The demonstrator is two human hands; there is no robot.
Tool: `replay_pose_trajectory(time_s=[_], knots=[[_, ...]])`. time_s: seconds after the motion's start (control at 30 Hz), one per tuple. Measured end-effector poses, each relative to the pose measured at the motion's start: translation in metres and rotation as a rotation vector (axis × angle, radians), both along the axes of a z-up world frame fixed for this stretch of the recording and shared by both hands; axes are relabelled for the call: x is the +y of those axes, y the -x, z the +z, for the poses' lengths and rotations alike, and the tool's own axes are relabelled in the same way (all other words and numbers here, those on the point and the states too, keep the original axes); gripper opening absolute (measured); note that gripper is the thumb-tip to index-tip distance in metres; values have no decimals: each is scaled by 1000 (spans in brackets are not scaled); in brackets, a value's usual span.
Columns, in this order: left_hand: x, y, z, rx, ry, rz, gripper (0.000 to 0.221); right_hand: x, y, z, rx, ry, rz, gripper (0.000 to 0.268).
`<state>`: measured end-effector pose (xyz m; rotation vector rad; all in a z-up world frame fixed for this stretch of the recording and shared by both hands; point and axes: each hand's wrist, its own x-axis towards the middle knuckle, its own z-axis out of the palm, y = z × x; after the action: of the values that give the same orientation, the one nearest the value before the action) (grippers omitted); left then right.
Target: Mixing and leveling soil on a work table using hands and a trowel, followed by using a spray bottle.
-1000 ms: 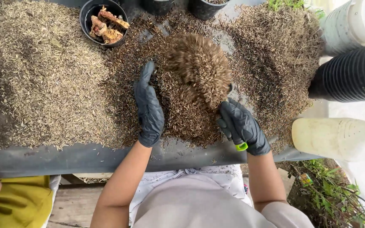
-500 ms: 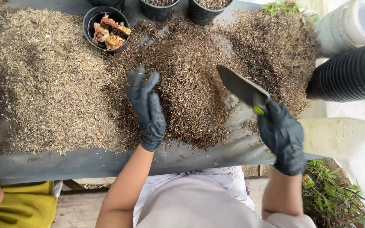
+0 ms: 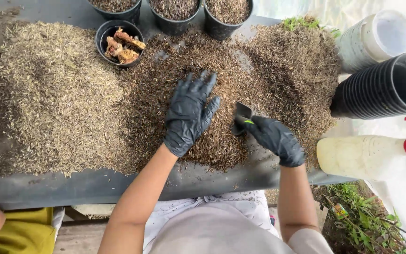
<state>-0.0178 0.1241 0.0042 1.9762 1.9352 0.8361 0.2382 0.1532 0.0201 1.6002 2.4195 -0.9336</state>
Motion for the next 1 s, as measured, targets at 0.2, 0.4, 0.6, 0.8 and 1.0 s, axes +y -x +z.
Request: replay_pose_trajectory(time_s=[0.2,0.4,0.6,0.8,1.0], knots=[[6,-35,-10,97,-44,0,67,5,10,-11,123,-116,89,54],[0,-45,37,271,-112,-122,60,26,-28,-51,191,114,53,65],[-11,3,81,-1344,42,67,87,32,-57,-10,591,402,-267,50],[-27,30,78,-1219,-94,424,82,37,-63,2,483,113,-230,31],[-31,15,50,-830,-151,496,57,27,-17,5,469,-200,-200,30]])
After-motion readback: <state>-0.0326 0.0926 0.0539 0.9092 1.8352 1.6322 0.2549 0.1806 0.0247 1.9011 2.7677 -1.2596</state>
